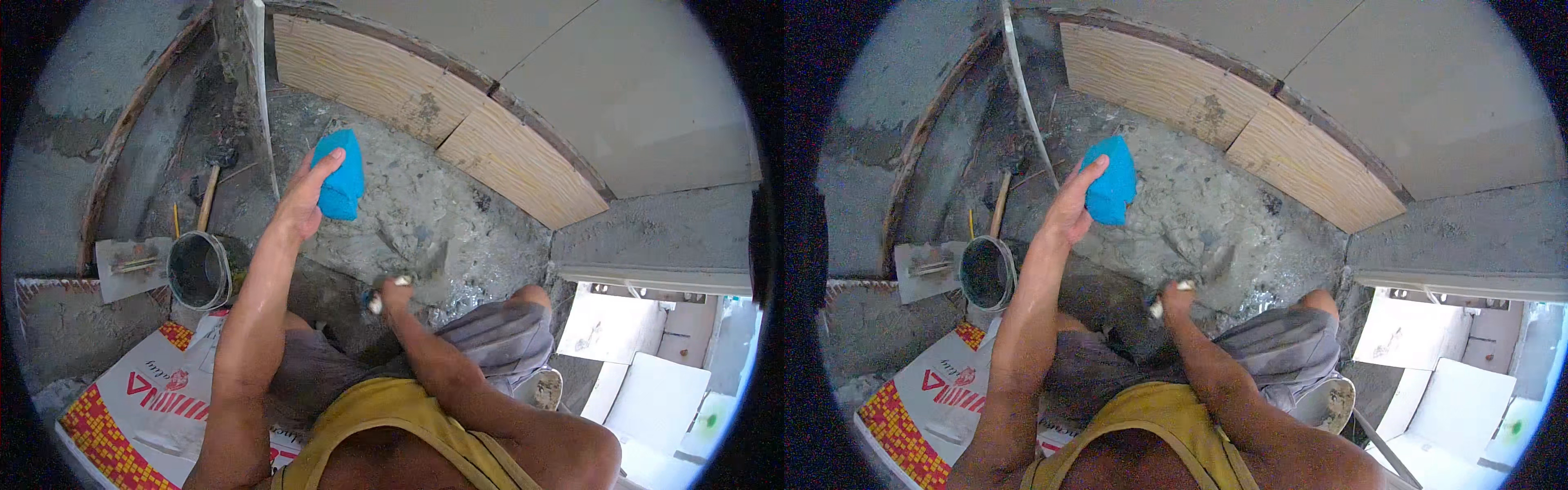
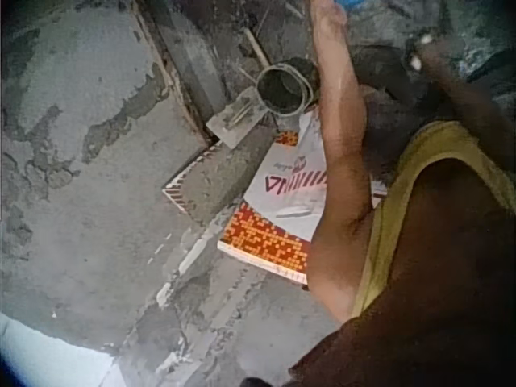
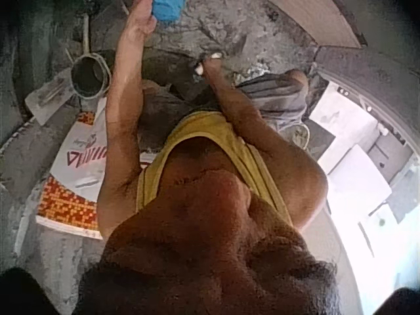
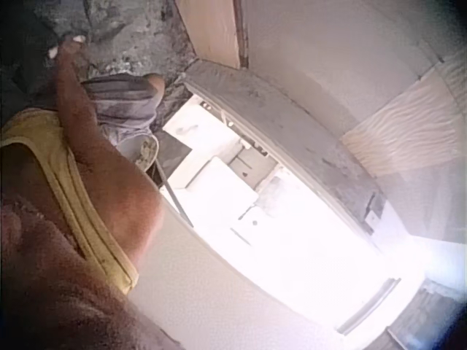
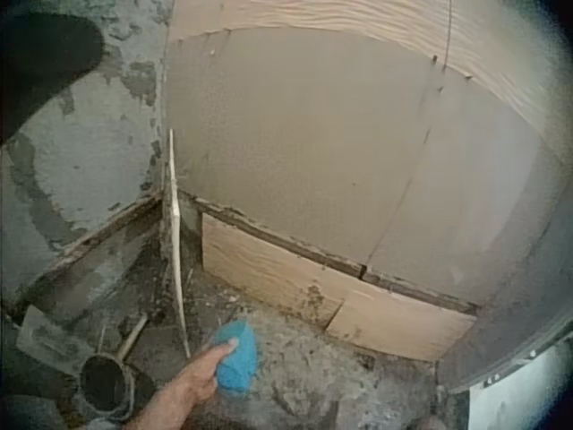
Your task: Applying mortar to the back of a porcelain tile and fixing it to a wall.
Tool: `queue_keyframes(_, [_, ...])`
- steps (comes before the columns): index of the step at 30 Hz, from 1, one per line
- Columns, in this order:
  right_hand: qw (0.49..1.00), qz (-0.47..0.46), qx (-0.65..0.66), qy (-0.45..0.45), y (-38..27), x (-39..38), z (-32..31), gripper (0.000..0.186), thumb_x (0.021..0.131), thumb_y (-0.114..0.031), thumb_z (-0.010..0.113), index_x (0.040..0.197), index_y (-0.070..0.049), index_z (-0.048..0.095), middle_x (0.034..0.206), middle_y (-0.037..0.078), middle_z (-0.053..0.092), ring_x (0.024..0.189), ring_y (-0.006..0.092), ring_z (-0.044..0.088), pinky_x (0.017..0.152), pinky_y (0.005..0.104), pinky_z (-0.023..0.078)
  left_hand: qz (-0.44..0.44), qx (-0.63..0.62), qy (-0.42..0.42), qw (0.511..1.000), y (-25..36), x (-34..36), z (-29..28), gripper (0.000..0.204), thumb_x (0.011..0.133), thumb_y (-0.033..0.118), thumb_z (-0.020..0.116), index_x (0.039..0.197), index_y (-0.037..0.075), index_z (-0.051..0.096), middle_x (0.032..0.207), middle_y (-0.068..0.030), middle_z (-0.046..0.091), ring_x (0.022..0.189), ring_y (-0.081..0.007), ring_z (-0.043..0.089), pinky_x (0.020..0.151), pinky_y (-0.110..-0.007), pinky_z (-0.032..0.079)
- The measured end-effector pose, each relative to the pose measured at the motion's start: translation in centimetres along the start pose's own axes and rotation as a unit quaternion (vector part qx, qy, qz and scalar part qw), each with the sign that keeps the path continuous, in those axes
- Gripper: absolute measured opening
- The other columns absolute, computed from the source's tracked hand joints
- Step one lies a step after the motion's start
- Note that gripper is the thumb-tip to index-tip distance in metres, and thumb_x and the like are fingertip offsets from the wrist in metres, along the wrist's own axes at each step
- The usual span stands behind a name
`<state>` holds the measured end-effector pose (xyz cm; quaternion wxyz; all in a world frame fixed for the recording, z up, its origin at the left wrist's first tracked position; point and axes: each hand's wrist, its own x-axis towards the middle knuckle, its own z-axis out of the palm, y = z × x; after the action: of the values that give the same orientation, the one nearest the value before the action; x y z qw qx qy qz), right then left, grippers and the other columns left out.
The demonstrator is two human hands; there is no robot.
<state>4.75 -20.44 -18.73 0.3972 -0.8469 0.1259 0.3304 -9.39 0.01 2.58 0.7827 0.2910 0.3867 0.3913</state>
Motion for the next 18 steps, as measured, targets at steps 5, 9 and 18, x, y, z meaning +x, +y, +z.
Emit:
queue_keyframes(5, [0.988,-0.128,-0.079,-0.046,-1.1,8.7,2.4,0.023,0.079,-0.014,0.060,0.093,0.004,0.055,0.088,0.019,0.064,0.074,0.0294,0.066,0.060,0.0425,0.051,0.007,-0.034,-0.076,0.996,-0.4,2.4,4.9,0.073,0.084,0.040,0.070,0.140,0.006,0.038,0.133,-0.0116,0.049,0.119,-0.0237,0.051,0.098,-0.038,0.043])
queue_keyframes(9, [0.977,-0.107,-0.099,-0.159,-3.6,-5.0,3.1,0.033,0.080,-0.018,0.062,0.102,0.003,0.051,0.078,0.017,0.062,0.058,0.0277,0.061,0.054,0.0405,0.050,0.022,-0.008,0.027,0.999,1.0,-0.2,-2.0,0.072,0.085,0.039,0.069,0.140,0.006,0.037,0.133,-0.0115,0.049,0.119,-0.0238,0.050,0.098,-0.038,0.043])
queue_keyframes(18, [0.834,-0.323,-0.360,-0.267,-6.3,-1.7,0.2,0.056,0.080,-0.035,0.061,0.123,0.000,0.049,0.110,0.030,0.060,0.103,0.0451,0.058,0.091,0.0490,0.045,0.041,-0.041,0.012,0.998,2.3,0.0,-1.6,0.070,0.084,0.039,0.069,0.138,0.006,0.039,0.130,-0.0101,0.052,0.116,-0.0223,0.053,0.096,-0.038,0.045])
